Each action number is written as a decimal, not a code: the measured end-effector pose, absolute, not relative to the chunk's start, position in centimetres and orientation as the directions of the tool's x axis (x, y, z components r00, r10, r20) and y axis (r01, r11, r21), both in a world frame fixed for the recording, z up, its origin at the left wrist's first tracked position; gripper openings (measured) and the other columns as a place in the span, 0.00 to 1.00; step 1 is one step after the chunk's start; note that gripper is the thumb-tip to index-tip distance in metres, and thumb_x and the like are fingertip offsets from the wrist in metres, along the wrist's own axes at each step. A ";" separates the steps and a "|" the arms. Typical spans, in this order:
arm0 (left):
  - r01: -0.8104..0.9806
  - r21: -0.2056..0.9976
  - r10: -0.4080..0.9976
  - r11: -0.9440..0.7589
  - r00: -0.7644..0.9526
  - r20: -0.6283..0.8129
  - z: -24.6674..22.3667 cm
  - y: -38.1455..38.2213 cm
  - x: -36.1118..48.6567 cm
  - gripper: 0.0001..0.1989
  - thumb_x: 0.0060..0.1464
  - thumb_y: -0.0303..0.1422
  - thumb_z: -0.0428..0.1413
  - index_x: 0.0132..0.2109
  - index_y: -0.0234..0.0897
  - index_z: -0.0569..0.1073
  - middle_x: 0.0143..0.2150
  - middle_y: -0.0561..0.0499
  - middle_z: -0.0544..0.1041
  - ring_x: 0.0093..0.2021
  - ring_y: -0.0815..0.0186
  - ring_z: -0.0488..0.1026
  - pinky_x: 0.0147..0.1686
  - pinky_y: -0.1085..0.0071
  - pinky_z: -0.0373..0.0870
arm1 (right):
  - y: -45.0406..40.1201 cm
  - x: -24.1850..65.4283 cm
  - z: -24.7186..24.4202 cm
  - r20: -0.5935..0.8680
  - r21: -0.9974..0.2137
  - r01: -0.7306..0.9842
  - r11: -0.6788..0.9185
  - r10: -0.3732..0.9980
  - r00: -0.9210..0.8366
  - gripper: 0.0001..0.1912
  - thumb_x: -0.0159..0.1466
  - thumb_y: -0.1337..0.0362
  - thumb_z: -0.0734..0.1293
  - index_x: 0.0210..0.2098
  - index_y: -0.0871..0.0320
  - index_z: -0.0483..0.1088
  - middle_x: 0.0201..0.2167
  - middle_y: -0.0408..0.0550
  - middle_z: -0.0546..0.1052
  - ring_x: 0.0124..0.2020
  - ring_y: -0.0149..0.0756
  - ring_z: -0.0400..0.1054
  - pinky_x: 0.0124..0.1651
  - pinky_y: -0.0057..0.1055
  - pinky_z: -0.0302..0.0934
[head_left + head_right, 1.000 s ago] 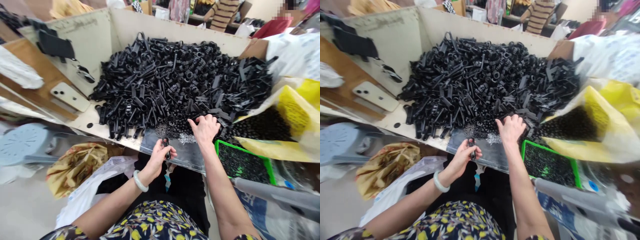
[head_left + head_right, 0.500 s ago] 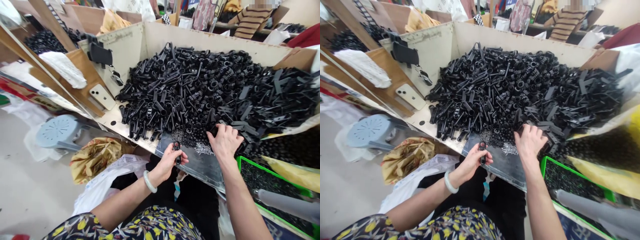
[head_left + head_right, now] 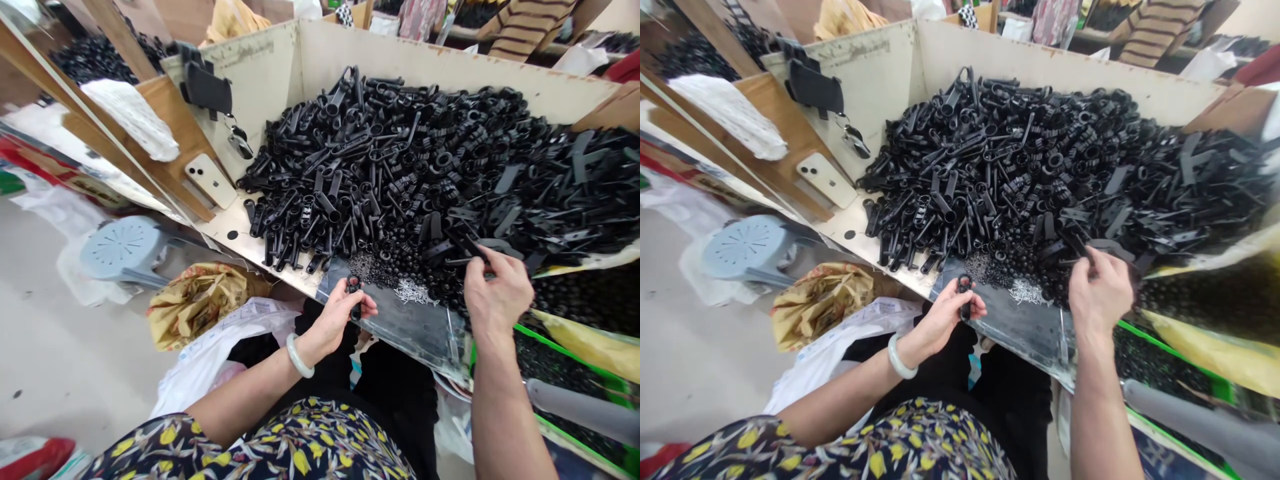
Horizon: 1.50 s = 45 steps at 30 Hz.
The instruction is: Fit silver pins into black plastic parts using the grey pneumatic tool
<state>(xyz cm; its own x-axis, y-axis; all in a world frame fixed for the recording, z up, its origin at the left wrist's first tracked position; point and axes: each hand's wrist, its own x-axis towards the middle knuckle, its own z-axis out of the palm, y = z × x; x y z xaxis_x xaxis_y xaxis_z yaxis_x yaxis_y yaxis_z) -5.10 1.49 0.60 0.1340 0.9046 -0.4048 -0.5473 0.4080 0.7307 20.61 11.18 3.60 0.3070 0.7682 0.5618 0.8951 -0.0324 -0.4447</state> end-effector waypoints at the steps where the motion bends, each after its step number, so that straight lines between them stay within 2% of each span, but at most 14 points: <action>1: -0.550 0.745 0.918 0.378 0.115 -0.380 0.6 1.5 -5.0 0.18 0.60 0.42 0.64 0.46 0.39 0.66 0.37 0.49 0.81 0.38 0.62 0.79 0.46 0.64 0.72 | 10.0 20.3 3.7 0.569 -0.510 0.860 0.000 0.750 0.337 0.21 0.65 0.57 0.66 0.52 0.58 0.83 0.49 0.57 0.79 0.42 0.45 0.73 0.42 0.41 0.67; 4: -0.545 0.788 0.948 0.288 0.045 -0.315 0.6 1.6 -4.5 0.18 0.61 0.43 0.64 0.47 0.39 0.66 0.38 0.48 0.82 0.40 0.62 0.79 0.50 0.63 0.70 | 5.1 18.4 2.9 0.474 -0.719 0.693 0.054 0.768 0.432 0.22 0.64 0.54 0.72 0.55 0.53 0.81 0.52 0.55 0.76 0.38 0.39 0.72 0.43 0.40 0.69; 6: -0.549 0.795 0.957 0.256 0.028 -0.289 0.6 1.5 -4.0 0.17 0.62 0.41 0.63 0.49 0.38 0.67 0.41 0.47 0.82 0.44 0.61 0.78 0.54 0.61 0.69 | 1.5 16.5 1.7 0.321 -0.886 0.443 0.133 0.867 0.382 0.20 0.64 0.54 0.75 0.54 0.52 0.82 0.48 0.53 0.77 0.41 0.39 0.73 0.43 0.38 0.70; 7: -0.569 0.780 0.956 0.260 0.038 -0.291 0.7 1.4 -3.7 0.16 0.61 0.39 0.63 0.50 0.38 0.68 0.42 0.47 0.82 0.46 0.60 0.78 0.56 0.61 0.69 | -0.1 15.6 1.2 0.225 -0.939 0.323 0.116 0.919 0.325 0.19 0.64 0.54 0.75 0.52 0.51 0.82 0.47 0.52 0.77 0.42 0.40 0.74 0.42 0.37 0.70; 9: -0.640 0.704 0.941 0.307 0.093 -0.326 0.9 1.1 -3.1 0.17 0.58 0.34 0.62 0.52 0.38 0.70 0.45 0.47 0.82 0.50 0.58 0.78 0.58 0.61 0.68 | -2.7 13.8 0.3 0.054 -0.984 0.177 0.018 0.978 0.203 0.15 0.65 0.55 0.75 0.49 0.51 0.83 0.45 0.52 0.78 0.41 0.40 0.74 0.40 0.36 0.71; 12: -0.712 0.579 0.903 0.397 0.191 -0.385 1.2 0.5 -2.4 0.21 0.53 0.31 0.60 0.55 0.38 0.71 0.51 0.45 0.82 0.56 0.56 0.77 0.57 0.62 0.70 | -4.6 12.0 -0.1 -0.069 -0.990 0.112 -0.081 0.992 0.104 0.12 0.67 0.56 0.74 0.47 0.51 0.83 0.42 0.49 0.77 0.36 0.36 0.73 0.38 0.34 0.72; 21: -0.654 0.593 0.871 0.469 0.234 -0.432 1.5 -0.8 -1.5 0.20 0.57 0.33 0.61 0.56 0.39 0.73 0.53 0.44 0.81 0.59 0.54 0.75 0.52 0.63 0.73 | -5.2 11.8 0.3 -0.023 -0.963 0.266 -0.051 0.994 0.109 0.12 0.69 0.55 0.72 0.47 0.52 0.83 0.37 0.47 0.78 0.34 0.35 0.74 0.37 0.32 0.71; 24: -0.623 0.615 0.866 0.484 0.237 -0.441 1.4 -0.9 -1.2 0.17 0.61 0.38 0.62 0.54 0.39 0.73 0.50 0.44 0.81 0.55 0.56 0.77 0.50 0.65 0.73 | -5.3 12.1 -0.2 0.001 -0.955 0.295 -0.029 0.995 0.100 0.11 0.70 0.56 0.72 0.49 0.52 0.82 0.39 0.47 0.80 0.36 0.36 0.76 0.39 0.31 0.73; 27: -0.606 0.625 0.865 0.492 0.259 -0.429 1.4 -0.9 -1.0 0.16 0.62 0.39 0.63 0.53 0.38 0.72 0.48 0.45 0.81 0.51 0.59 0.77 0.49 0.66 0.73 | -5.5 12.4 -0.8 0.071 -0.930 0.367 0.038 0.995 0.077 0.17 0.71 0.59 0.71 0.58 0.51 0.78 0.47 0.49 0.81 0.40 0.36 0.78 0.45 0.33 0.75; 30: -0.610 0.610 0.858 0.506 0.285 -0.428 1.4 -1.0 -0.8 0.17 0.60 0.41 0.65 0.52 0.38 0.72 0.47 0.45 0.80 0.51 0.58 0.77 0.48 0.66 0.73 | -5.8 12.7 -0.9 0.225 -0.826 0.535 0.177 0.974 0.025 0.22 0.72 0.63 0.69 0.65 0.50 0.73 0.50 0.50 0.82 0.42 0.37 0.80 0.47 0.34 0.75; 34: -0.576 0.644 0.861 0.504 0.271 -0.432 1.1 -1.3 -0.7 0.19 0.60 0.43 0.65 0.52 0.39 0.72 0.47 0.46 0.79 0.51 0.59 0.76 0.46 0.68 0.74 | -5.7 12.8 -0.6 0.372 -0.669 0.672 0.318 0.926 -0.068 0.23 0.72 0.66 0.68 0.66 0.52 0.73 0.48 0.51 0.84 0.42 0.39 0.81 0.45 0.33 0.76; 38: -0.553 0.691 0.883 0.466 0.236 -0.407 0.8 -1.8 -0.4 0.17 0.63 0.43 0.63 0.52 0.38 0.73 0.46 0.46 0.80 0.48 0.60 0.77 0.47 0.68 0.74 | -5.6 12.6 -0.5 0.381 -0.662 0.676 0.324 0.922 -0.070 0.20 0.73 0.66 0.68 0.63 0.54 0.75 0.46 0.52 0.85 0.40 0.39 0.82 0.43 0.33 0.77; 42: -0.559 0.722 0.911 0.408 0.195 -0.364 0.7 -2.1 -0.3 0.14 0.64 0.41 0.62 0.51 0.38 0.73 0.45 0.46 0.81 0.49 0.59 0.79 0.50 0.66 0.74 | -5.8 12.5 -0.7 0.368 -0.655 0.687 0.316 0.927 -0.075 0.18 0.73 0.65 0.68 0.61 0.55 0.77 0.46 0.53 0.85 0.40 0.40 0.82 0.44 0.33 0.76; 45: -0.551 0.718 0.902 0.425 0.194 -0.385 0.8 -2.0 -0.5 0.14 0.64 0.43 0.63 0.48 0.37 0.74 0.47 0.43 0.83 0.51 0.56 0.80 0.51 0.64 0.75 | -6.1 12.6 -0.8 0.335 -0.684 0.669 0.290 0.940 -0.065 0.17 0.72 0.64 0.69 0.59 0.54 0.78 0.43 0.51 0.85 0.39 0.40 0.81 0.44 0.34 0.76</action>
